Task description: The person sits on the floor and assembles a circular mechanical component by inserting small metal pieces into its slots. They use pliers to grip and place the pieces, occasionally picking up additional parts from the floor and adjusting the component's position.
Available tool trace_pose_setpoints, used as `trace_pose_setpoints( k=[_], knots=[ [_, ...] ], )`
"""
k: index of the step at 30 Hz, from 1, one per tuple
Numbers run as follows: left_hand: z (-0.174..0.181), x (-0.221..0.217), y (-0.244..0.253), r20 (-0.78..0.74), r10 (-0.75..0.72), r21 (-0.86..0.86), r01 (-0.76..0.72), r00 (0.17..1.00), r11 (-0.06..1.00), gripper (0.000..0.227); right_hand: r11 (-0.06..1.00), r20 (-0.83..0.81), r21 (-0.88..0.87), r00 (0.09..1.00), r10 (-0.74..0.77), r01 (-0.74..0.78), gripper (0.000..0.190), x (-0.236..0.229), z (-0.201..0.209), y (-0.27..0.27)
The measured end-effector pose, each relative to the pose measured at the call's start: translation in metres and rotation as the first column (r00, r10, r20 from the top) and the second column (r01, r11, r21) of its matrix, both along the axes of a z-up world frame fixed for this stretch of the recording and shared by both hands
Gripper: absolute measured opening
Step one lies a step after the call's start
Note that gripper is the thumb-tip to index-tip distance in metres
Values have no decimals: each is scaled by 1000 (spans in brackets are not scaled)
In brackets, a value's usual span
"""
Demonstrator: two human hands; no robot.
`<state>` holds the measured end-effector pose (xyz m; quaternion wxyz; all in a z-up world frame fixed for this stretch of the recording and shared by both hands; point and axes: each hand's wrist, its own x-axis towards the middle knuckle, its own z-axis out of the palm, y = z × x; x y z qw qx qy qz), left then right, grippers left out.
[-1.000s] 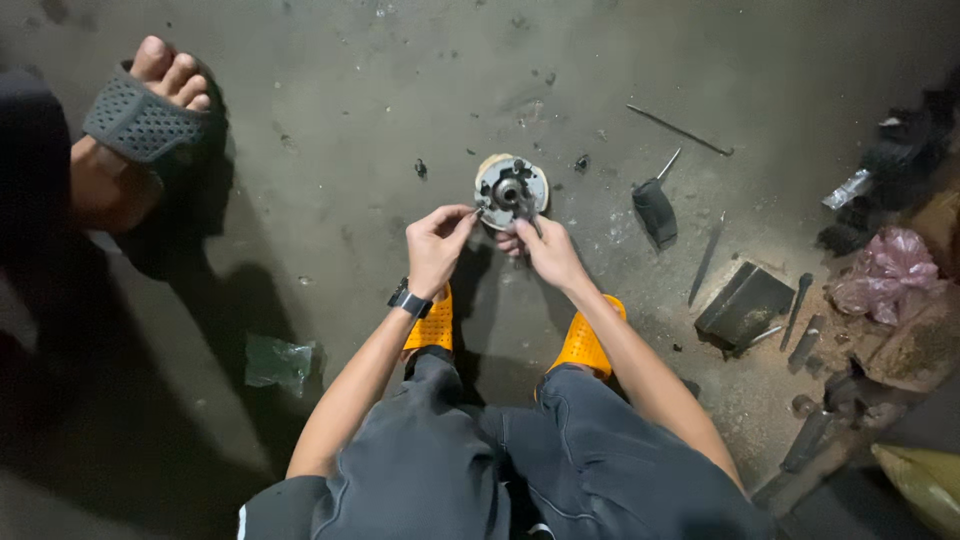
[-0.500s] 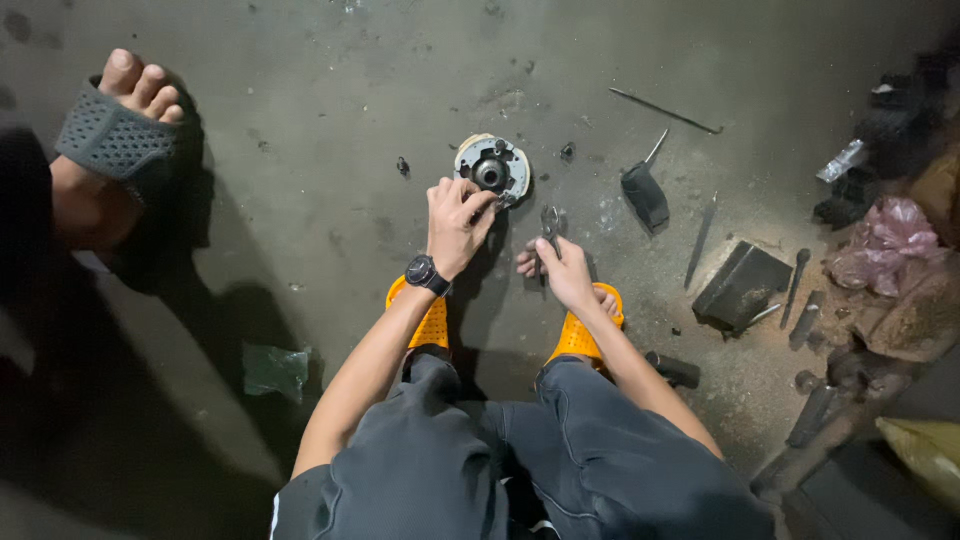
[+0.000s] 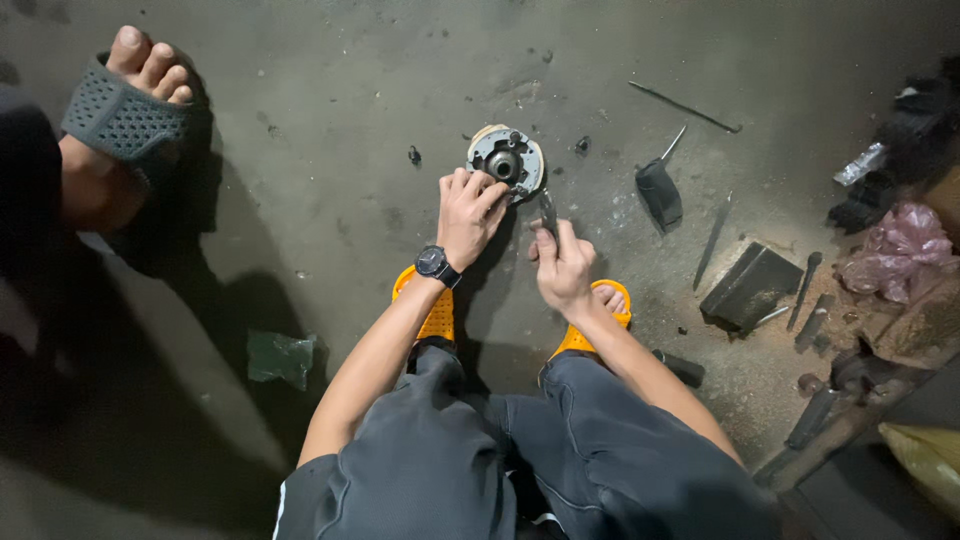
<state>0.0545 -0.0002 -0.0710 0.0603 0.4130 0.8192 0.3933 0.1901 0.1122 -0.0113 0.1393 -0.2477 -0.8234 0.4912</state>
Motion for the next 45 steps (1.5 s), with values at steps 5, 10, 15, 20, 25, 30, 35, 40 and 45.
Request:
trace_pose_setpoints(
  k=[5,10,15,20,25,30,35,40,45],
  knots=[
    [-5,-2,2,-45,-7,-19,6,999,1000,6,982,480,-148,860,177,-119,35,-25,-4,22],
    [-1,-4,-6,-27,35,20,-35,999,999,11,987,118,-160,993,-7,26,23,-12,25,33],
    [20,-51,-57,131,347,128,-363,929,923,19,889,144,-315,943,-300,331,10,10,16,25],
    [4,-73,-88,165,448,-100,-437,879,894,14,897,550,-370,835,2,241,16,56,-16,6],
    [-18,-71,-63,11,259,-313,-243,966,918,31,840,599,-535,743,298,93,33,72,-33,-15],
    [4,-72,-61,271,216,-172,-174,938,970,8,898,430,-317,798,422,-304,23,53,-6,-4],
    [55,-49,-63,860,225,-38,-383,457,923,18,889,368,-332,824,430,-316,28,-3,33,8],
    [44,-25,-59,1000,3,-15,-567,-22,824,26,867,320,-364,829,459,-340,28,-22,38,7],
    [59,-31,-51,977,47,37,-382,208,923,26,802,317,-492,788,528,-339,31,-24,39,11]
  ],
)
